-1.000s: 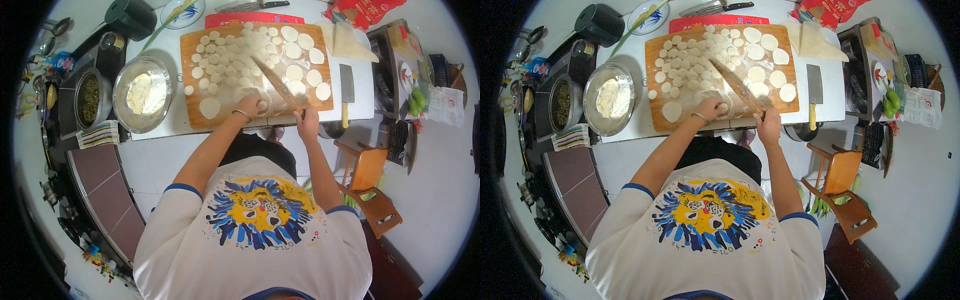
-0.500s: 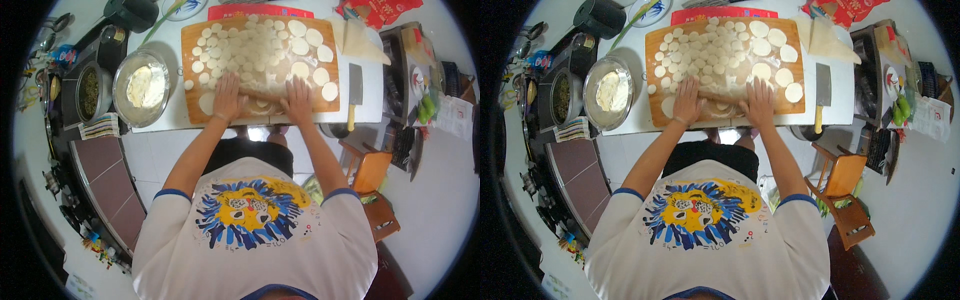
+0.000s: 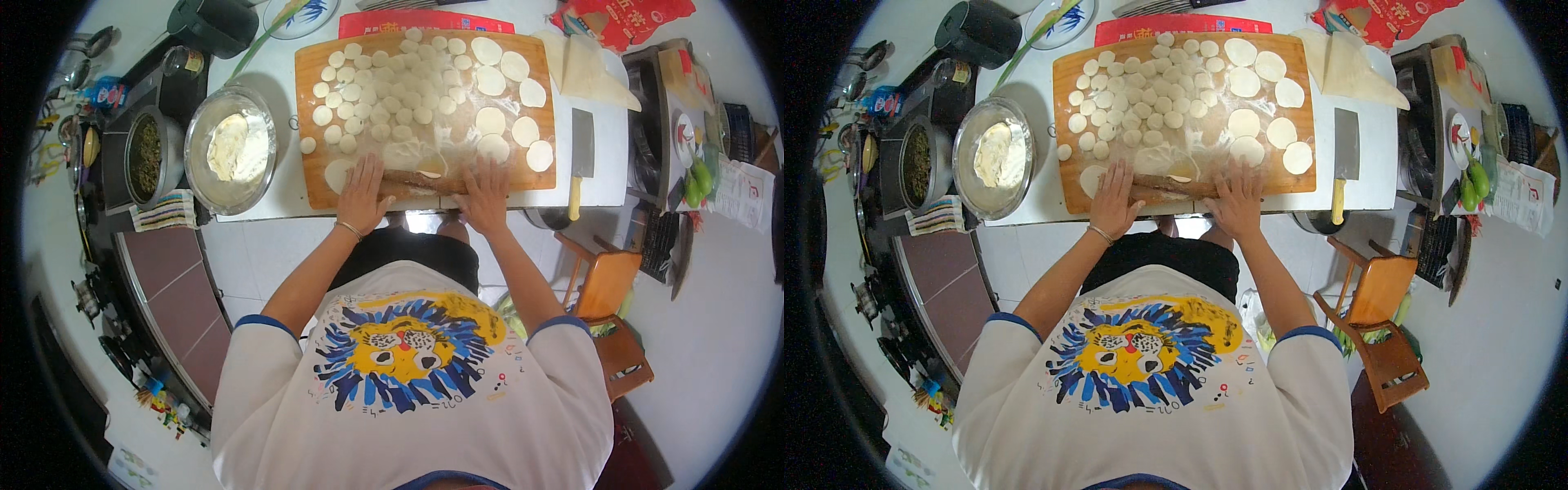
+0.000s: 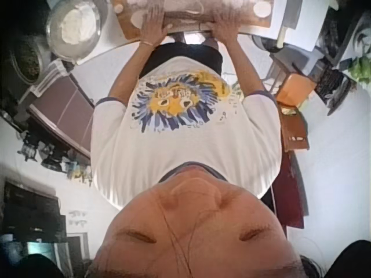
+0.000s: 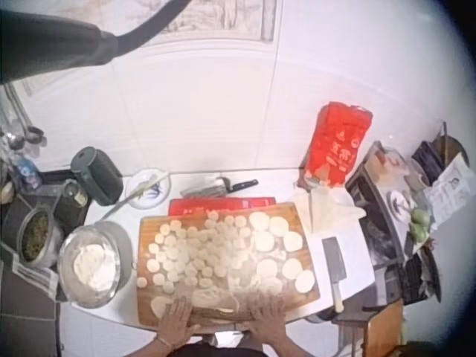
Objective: The person uses a wooden rolling pin to flatten small balls of dough into thin, round discs on a floured wooden board. They repeatedly pick up dough balls, roll them, and place the finished discs in rows on the board.
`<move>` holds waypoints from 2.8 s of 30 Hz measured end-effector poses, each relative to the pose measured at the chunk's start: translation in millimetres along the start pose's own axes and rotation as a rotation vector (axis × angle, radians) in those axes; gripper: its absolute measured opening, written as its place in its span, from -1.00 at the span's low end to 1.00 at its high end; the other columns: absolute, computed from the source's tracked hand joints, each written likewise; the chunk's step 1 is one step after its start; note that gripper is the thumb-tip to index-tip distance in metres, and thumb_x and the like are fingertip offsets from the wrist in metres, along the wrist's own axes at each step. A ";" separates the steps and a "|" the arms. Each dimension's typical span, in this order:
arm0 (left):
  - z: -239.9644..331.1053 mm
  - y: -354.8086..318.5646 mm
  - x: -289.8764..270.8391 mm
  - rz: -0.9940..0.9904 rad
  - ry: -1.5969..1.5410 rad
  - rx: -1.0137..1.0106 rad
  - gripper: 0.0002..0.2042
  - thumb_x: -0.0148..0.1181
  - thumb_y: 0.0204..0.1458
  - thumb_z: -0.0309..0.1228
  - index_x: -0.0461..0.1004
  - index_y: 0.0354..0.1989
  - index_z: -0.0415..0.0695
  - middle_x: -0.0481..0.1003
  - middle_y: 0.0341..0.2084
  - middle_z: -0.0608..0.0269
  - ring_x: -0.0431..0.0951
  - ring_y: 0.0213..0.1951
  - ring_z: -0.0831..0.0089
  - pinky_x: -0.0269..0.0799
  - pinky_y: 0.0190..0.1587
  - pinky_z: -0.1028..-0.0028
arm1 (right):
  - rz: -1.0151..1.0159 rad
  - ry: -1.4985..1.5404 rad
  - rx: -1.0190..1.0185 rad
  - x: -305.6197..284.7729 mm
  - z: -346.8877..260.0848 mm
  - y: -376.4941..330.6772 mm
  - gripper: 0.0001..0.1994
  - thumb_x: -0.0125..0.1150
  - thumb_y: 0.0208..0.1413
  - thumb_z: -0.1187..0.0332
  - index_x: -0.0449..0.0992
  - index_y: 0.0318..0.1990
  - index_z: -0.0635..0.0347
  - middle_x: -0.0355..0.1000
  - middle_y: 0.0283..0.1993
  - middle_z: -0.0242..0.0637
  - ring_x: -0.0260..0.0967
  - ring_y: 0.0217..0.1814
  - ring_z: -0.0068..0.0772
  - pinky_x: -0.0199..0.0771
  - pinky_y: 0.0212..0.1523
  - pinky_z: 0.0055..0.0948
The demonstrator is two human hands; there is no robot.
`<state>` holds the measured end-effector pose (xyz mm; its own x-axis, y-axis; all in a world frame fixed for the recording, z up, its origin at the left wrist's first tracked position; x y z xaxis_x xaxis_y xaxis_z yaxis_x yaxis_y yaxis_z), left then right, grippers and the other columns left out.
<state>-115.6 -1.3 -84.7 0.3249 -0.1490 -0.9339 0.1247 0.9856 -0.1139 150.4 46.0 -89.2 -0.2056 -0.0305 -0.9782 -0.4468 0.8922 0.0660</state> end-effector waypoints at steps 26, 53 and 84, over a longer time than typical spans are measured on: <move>20.3 12.4 18.0 0.264 -0.134 0.306 -0.41 0.08 0.09 -0.25 0.17 0.28 -0.25 0.24 0.22 -0.11 0.21 0.27 -0.01 0.10 0.29 0.08 | -0.050 0.168 -0.006 -10.2 44.5 -16.6 -0.67 0.28 0.00 0.24 0.43 -0.10 0.17 0.37 -0.23 -0.18 0.31 -0.07 -0.08 0.25 -0.05 -0.09; -16.5 6.7 23.0 -0.120 -0.005 0.091 -0.22 0.11 0.06 -0.09 -0.04 0.40 -0.19 -0.06 0.40 -0.06 -0.10 0.42 0.00 -0.20 0.42 0.06 | 0.023 0.062 0.027 0.1 -9.9 -7.5 -0.38 0.23 -0.01 0.17 0.27 0.25 0.01 0.22 0.21 -0.11 0.10 0.31 0.01 -0.04 0.31 0.07; 18.3 57.7 39.6 0.073 -0.683 -0.177 -0.66 0.24 -0.06 -0.46 0.41 -0.07 -0.20 0.50 -0.12 0.01 0.54 -0.12 0.16 0.45 -0.04 0.26 | -0.111 0.543 0.452 -23.5 34.6 -25.6 -0.69 0.17 0.15 0.21 0.44 -0.03 0.18 0.48 -0.27 -0.02 0.45 -0.20 0.08 0.43 -0.20 -0.16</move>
<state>-78.4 48.2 -122.1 0.8490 -0.0419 -0.5268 -0.0548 0.9845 -0.1666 196.8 39.5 -74.8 -0.6366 -0.2469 -0.7307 -0.1094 0.9667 -0.2313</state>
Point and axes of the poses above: each hand's wrist, its own y-axis towards the middle knuckle, its own x-axis out of the palm, z = x × y, the point moved 3 cm from there along y, towards the middle knuckle
